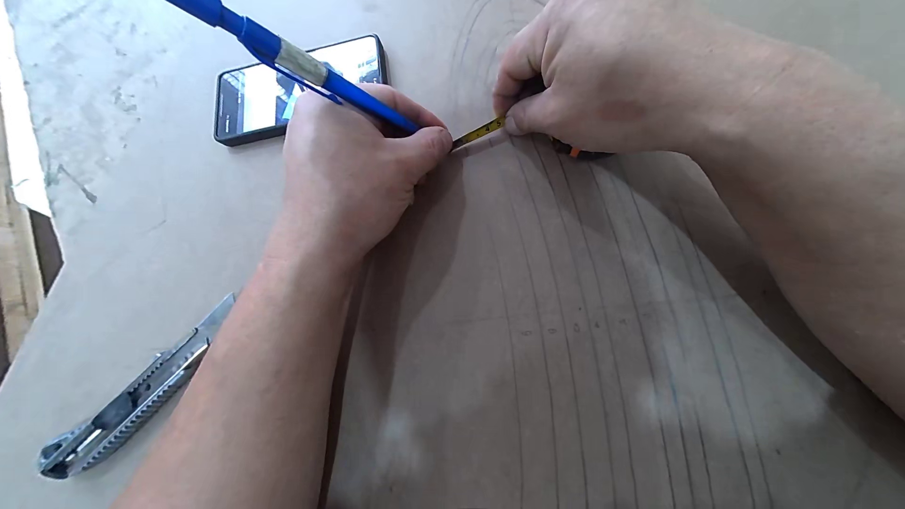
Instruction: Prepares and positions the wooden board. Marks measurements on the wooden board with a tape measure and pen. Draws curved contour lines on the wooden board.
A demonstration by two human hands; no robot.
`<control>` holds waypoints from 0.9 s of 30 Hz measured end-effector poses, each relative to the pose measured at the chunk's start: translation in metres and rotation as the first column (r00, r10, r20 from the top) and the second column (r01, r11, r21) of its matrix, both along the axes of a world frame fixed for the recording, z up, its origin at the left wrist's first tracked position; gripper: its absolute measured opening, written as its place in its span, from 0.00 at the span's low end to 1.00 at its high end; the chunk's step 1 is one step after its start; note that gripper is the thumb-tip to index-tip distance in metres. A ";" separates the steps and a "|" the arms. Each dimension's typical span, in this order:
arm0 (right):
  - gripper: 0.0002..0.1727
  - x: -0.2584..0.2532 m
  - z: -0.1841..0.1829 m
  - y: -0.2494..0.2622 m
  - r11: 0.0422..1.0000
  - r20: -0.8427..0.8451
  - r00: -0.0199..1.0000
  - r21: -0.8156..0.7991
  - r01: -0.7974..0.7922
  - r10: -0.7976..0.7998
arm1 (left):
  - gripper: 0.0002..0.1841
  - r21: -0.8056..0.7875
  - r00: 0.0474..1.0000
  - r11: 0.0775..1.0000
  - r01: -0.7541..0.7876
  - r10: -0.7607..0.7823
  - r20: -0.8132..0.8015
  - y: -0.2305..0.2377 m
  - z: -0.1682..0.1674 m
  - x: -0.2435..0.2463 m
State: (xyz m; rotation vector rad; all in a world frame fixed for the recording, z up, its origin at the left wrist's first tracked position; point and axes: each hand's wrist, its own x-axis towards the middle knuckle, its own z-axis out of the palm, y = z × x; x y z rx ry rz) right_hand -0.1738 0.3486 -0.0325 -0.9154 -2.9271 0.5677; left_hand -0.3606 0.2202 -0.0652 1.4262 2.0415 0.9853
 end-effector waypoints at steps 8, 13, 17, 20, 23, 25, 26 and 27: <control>0.10 0.006 0.001 -0.010 1.000 0.007 1.000 0.000 0.010 -0.010 | 0.04 -0.003 1.000 1.000 0.010 -0.010 -0.007 -0.007 0.001 0.004; 0.09 0.010 0.000 -0.017 1.000 -0.001 1.000 -0.009 0.029 -0.029 | 0.03 0.011 0.999 0.999 0.030 -0.031 0.010 -0.013 0.000 0.007; 0.09 0.014 0.001 -0.024 0.999 0.001 0.999 -0.021 0.050 -0.050 | 0.03 0.010 0.999 0.999 0.051 -0.051 0.015 -0.018 0.001 0.010; 0.09 0.018 0.000 -0.030 0.999 -0.001 0.999 0.001 0.047 -0.047 | 0.03 0.013 0.998 0.998 0.059 -0.059 0.013 -0.022 0.000 0.011; 0.09 0.021 0.000 -0.037 0.999 0.005 0.999 0.014 0.052 -0.052 | 0.03 0.009 0.998 0.998 0.061 -0.061 0.000 -0.027 0.001 0.014; 0.09 0.023 0.000 -0.041 0.999 0.005 0.999 0.018 0.050 -0.050 | 0.03 0.013 0.998 0.998 0.069 -0.069 0.003 -0.030 0.001 0.016; 0.09 0.024 0.000 -0.042 0.999 0.005 0.999 0.020 0.048 -0.048 | 0.03 0.017 0.997 0.997 0.073 -0.074 0.008 -0.032 0.001 0.017; 0.09 0.026 0.000 -0.044 0.999 0.001 0.999 0.018 0.048 -0.048 | 0.03 0.020 0.997 0.997 0.078 -0.078 0.012 -0.034 0.000 0.018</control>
